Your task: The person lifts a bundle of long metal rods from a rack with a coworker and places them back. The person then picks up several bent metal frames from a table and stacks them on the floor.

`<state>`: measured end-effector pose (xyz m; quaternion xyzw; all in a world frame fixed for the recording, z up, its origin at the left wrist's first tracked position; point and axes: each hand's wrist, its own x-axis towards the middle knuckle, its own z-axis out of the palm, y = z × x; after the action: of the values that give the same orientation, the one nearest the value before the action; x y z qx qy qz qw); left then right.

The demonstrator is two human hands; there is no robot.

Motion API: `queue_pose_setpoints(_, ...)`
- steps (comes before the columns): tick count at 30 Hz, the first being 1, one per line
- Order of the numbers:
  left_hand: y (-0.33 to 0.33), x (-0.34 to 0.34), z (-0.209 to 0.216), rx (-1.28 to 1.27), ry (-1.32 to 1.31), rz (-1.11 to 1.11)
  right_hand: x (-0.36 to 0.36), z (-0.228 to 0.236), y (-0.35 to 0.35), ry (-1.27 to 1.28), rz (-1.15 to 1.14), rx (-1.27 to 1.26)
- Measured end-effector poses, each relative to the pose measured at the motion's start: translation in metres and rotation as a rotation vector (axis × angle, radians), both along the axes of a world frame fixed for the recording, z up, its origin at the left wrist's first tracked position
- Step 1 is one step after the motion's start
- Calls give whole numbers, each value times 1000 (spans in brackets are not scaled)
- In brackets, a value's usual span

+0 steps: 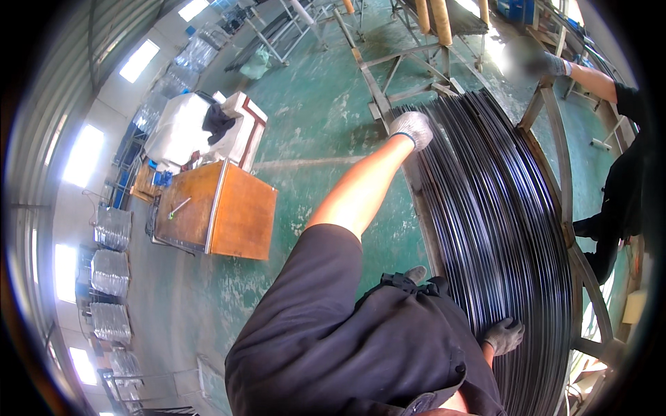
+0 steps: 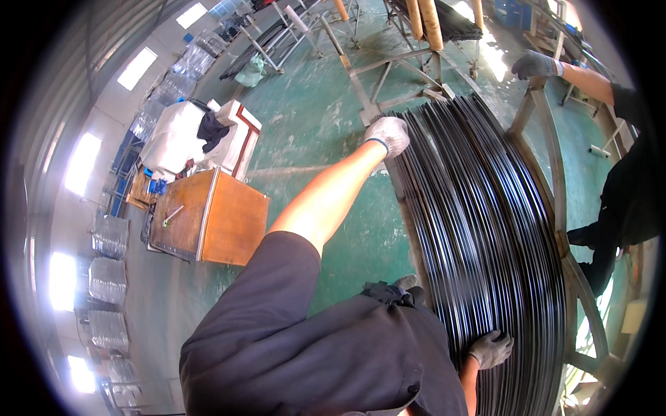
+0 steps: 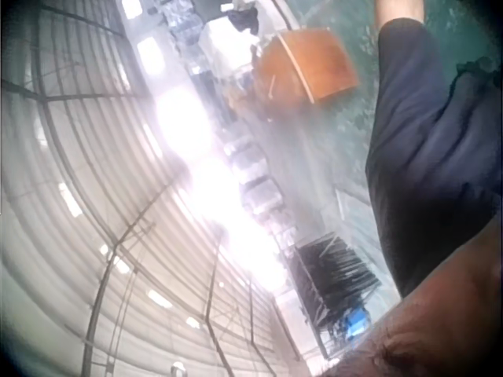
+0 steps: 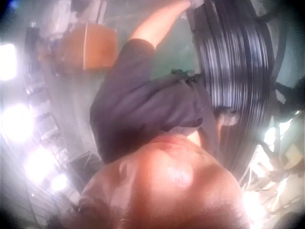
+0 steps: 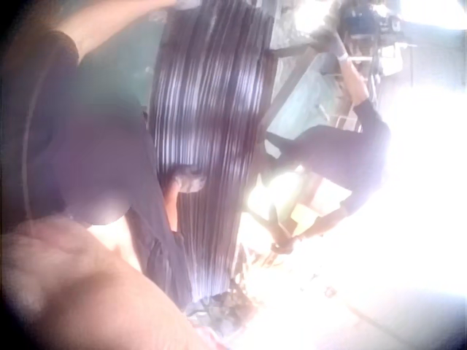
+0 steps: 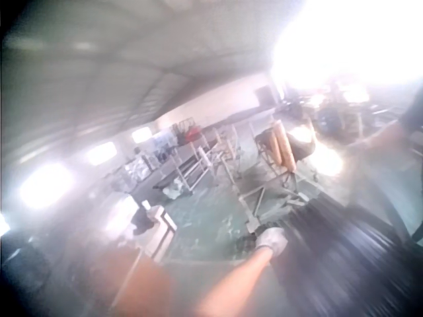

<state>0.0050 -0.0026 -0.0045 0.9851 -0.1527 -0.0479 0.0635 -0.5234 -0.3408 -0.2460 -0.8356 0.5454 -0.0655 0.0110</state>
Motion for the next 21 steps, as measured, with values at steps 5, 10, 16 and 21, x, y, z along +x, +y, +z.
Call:
queue_pose_setpoints(5, 18, 40, -57, 151, -68, -61, 14, 12, 7, -6, 24, 1)
queue_pose_setpoints(10, -2, 5, -9, -11, -6, 81, 7, 15, 8, 27, -20, -8)
queue_pose_setpoints(16, 7, 7, -17, -89, -48, 63, 13, 20, 8, 7, -6, 81)
queue_pose_setpoints(21, -30, 14, -9, 48, 33, -32, -10, -13, -8, -57, 20, -140)
